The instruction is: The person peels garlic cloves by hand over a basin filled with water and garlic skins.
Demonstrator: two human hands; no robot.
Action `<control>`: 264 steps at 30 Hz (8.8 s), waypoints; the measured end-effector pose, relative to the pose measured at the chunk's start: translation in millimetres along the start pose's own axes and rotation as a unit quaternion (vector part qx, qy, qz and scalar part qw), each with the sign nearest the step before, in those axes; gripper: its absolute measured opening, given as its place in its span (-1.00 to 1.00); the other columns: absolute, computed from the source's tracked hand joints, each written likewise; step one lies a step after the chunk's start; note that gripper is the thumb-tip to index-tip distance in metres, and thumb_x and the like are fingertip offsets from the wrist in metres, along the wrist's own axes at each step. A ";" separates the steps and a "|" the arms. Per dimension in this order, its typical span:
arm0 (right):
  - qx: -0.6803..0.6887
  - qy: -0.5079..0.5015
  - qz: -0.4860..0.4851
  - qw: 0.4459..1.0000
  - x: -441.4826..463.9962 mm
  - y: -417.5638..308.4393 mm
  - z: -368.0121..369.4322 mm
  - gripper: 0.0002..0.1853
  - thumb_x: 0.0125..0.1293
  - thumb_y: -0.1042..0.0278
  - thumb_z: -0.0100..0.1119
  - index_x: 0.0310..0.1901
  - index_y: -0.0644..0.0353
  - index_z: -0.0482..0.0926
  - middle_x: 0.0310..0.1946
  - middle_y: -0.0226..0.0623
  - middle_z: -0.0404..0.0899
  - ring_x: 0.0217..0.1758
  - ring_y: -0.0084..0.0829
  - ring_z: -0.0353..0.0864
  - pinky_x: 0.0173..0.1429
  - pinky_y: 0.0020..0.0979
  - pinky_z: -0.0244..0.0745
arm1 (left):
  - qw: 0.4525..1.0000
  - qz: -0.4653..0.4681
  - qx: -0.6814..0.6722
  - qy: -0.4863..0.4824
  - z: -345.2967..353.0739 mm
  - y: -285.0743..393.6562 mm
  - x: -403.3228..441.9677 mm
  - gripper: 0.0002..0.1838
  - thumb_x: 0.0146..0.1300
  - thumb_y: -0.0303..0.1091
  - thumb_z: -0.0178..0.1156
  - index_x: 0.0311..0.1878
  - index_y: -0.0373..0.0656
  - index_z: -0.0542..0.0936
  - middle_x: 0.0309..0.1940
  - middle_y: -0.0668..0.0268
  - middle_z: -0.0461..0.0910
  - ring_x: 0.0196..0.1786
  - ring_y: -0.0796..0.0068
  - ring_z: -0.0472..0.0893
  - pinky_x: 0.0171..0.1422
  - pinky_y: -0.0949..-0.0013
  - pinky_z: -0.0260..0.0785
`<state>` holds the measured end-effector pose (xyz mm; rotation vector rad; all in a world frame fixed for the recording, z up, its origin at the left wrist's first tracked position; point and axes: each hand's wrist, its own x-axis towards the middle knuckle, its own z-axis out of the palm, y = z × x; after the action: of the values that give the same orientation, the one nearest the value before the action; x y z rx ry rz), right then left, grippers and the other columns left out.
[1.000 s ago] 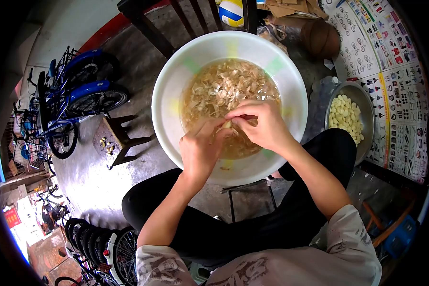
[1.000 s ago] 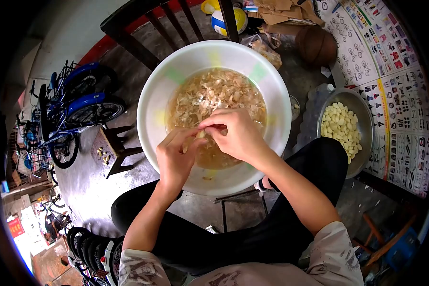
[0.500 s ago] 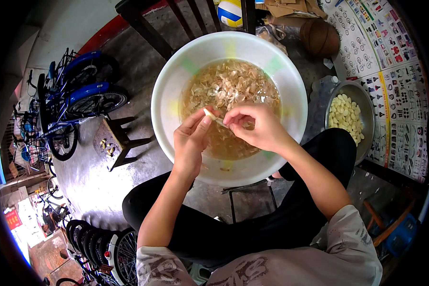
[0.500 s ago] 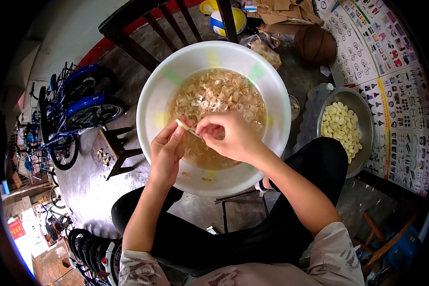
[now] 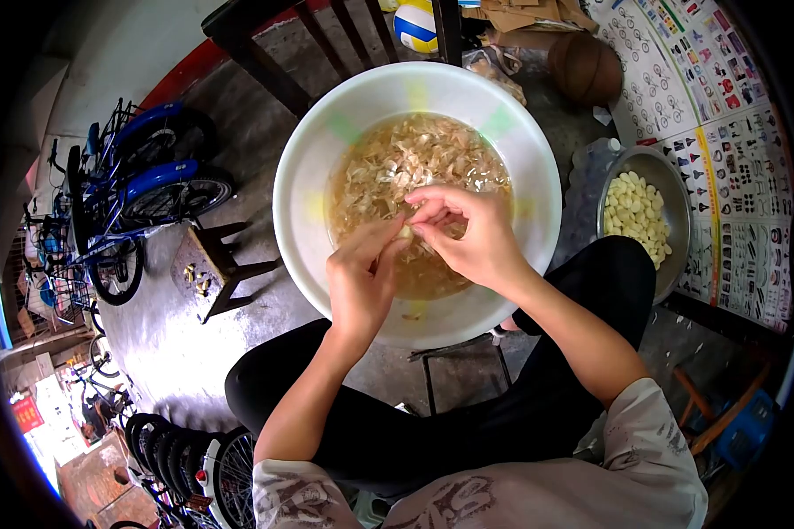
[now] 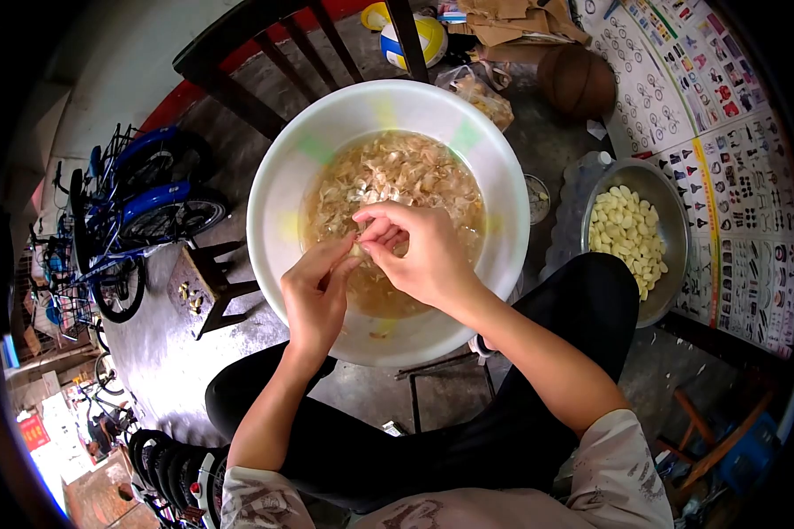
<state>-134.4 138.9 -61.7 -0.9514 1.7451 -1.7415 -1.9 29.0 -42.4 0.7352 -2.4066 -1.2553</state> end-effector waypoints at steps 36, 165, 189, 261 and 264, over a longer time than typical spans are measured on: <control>0.059 -0.012 0.029 0.998 -6.6 3.2 6.3 -0.64 0.25 0.63 0.20 0.09 0.31 0.50 -0.31 -0.25 0.62 -0.28 -0.51 0.64 -0.13 -0.48 0.57 | 0.992 -0.085 -0.073 -0.055 2.0 -6.2 4.6 -0.65 0.28 -0.49 0.30 0.13 -0.34 0.63 -0.48 0.19 0.58 -0.50 0.69 0.38 -0.42 0.44 0.28; -0.136 -0.074 -0.035 0.987 -0.9 6.2 19.1 -0.91 0.21 0.52 0.22 -0.41 0.35 0.55 -0.61 -0.11 0.58 -0.57 -0.19 0.61 -0.41 -0.27 0.47 | 0.943 -0.166 -0.274 0.090 11.9 2.4 -3.7 -0.78 0.46 -0.52 0.09 0.04 -0.37 0.65 -0.12 0.29 0.72 -0.11 0.65 0.62 0.04 0.54 0.47; -0.088 -0.134 -0.005 0.987 11.0 -0.7 2.4 -0.87 0.22 0.50 0.20 -0.42 0.39 0.56 -0.63 -0.12 0.52 -0.63 -0.29 0.48 -0.46 -0.30 0.35 | 0.929 -0.224 -0.289 0.050 4.2 6.6 0.7 -0.75 0.47 -0.49 0.09 0.09 -0.42 0.61 -0.06 0.20 0.72 -0.05 0.60 0.64 0.13 0.48 0.48; -0.404 0.151 0.023 0.902 -64.0 -74.5 -163.7 -0.91 0.27 0.49 0.27 -0.31 0.34 0.64 -0.45 -0.22 0.59 -0.41 -0.40 0.58 -0.28 -0.41 0.43 | 0.809 -0.262 -0.510 -0.130 -11.8 3.1 15.3 -0.68 0.62 -0.14 -0.14 0.06 -0.23 0.43 -0.33 0.35 0.52 -0.49 0.73 0.15 -0.39 0.62 0.08; -0.278 0.016 -0.068 0.958 -27.7 -68.2 -81.9 -0.89 0.23 0.45 0.37 -0.30 0.32 0.69 -0.48 -0.27 0.55 -0.45 -0.50 0.52 -0.35 -0.47 0.37 | 0.812 -0.256 -0.505 -0.139 -10.9 -1.5 15.0 -0.67 0.62 -0.12 -0.14 0.05 -0.20 0.45 -0.40 0.42 0.42 -0.48 0.77 0.17 -0.39 0.65 0.06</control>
<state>-170.2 216.9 7.4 -1.2994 2.2981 -1.3595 -8.1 12.4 -36.8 0.8655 -1.2918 -2.6521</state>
